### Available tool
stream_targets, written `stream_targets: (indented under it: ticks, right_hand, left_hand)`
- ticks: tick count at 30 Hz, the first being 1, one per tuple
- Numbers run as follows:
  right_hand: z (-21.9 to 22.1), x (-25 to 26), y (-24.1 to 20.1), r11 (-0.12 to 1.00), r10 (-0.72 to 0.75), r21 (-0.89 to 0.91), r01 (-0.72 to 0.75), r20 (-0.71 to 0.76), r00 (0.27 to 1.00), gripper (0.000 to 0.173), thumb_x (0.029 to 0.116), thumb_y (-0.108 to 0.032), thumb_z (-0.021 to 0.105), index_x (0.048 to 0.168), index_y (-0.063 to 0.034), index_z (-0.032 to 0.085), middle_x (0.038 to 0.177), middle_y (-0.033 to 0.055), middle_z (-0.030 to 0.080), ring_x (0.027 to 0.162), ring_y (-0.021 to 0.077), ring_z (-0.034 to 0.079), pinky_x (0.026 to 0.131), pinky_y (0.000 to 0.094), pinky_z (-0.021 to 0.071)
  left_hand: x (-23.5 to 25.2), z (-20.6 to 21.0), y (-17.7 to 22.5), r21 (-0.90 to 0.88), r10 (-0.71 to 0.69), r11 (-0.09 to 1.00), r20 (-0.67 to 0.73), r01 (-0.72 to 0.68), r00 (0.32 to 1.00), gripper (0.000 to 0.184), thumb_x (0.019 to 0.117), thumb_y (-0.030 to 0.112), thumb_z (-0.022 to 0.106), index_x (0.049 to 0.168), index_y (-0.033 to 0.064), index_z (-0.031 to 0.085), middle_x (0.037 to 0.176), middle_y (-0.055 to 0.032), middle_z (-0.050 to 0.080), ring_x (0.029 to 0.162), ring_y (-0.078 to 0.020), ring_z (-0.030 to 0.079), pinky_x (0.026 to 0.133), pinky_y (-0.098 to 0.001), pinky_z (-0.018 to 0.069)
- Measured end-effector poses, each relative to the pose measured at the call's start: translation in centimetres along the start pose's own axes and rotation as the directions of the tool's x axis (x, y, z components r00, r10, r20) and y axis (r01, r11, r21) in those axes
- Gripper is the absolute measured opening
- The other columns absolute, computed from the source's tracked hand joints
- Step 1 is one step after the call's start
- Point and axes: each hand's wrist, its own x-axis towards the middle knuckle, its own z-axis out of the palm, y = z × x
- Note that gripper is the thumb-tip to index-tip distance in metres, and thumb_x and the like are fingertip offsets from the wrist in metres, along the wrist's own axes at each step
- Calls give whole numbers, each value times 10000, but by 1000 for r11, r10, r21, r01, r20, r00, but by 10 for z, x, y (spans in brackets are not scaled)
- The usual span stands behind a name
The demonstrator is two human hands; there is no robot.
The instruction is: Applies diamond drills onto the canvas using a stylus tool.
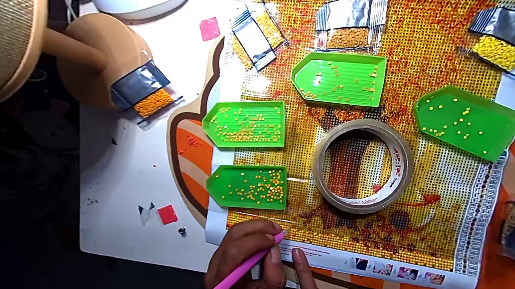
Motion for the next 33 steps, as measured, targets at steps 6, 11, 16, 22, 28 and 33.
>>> stream_targets:
  ticks: [6,11,16,22,28,33]
  right_hand:
    - [13,8,-5,983,2,185,-16,74,997,383,1053,-244,537,1370,-36,592,1353,33,645,1298,35,556,1120,228,444]
    - [1,0,3,997,6,72,-10,50,999,374,1033,-264,578,1368,-101,617,1359,0,647,1304,34,555,1130,241,445]
    - [3,2,-2,999,-23,43,22,7,1000,356,1022,-252,600,1336,-89,638,1325,-1,667,1279,28,574,1113,228,457]
    - [-1,4,-7,985,-6,173,-3,52,999,359,1025,-237,598,1346,-80,629,1333,8,662,1280,38,577,1113,242,465]
    - [2,1,0,977,23,210,-25,9,1000,344,1016,-234,612,1320,-78,648,1302,15,681,1254,49,600,1097,253,485]
    - [22,21,-28,726,-232,-609,320,221,947,315,1046,-158,519,1337,-81,612,1278,84,672,1242,72,601,1085,229,449]
  left_hand:
    - [0,-1,0,-9,-3,1000,3,3,1000,204,879,150,697,1074,91,687,1062,-87,706,989,-264,701,835,-389,620]
    - [2,-1,1,-8,-1,1000,14,1,1000,194,877,146,696,1062,87,687,1057,-87,703,985,-266,703,836,-391,622]
    - [2,-2,2,-15,2,1000,9,-2,1000,195,879,148,698,1066,89,688,1066,-87,703,984,-266,702,832,-393,623]
    - [3,-3,5,-88,4,996,-67,-10,998,211,892,147,688,1092,79,675,1064,-94,704,985,-276,701,844,-406,619]
    - [2,-5,7,-144,20,989,-112,-36,994,279,872,153,714,1137,91,657,1087,-103,701,993,-284,697,852,-409,615]
    - [0,-10,9,-125,77,988,-133,-94,988,320,875,202,723,1180,133,656,1115,-77,699,1005,-269,694,851,-397,610]
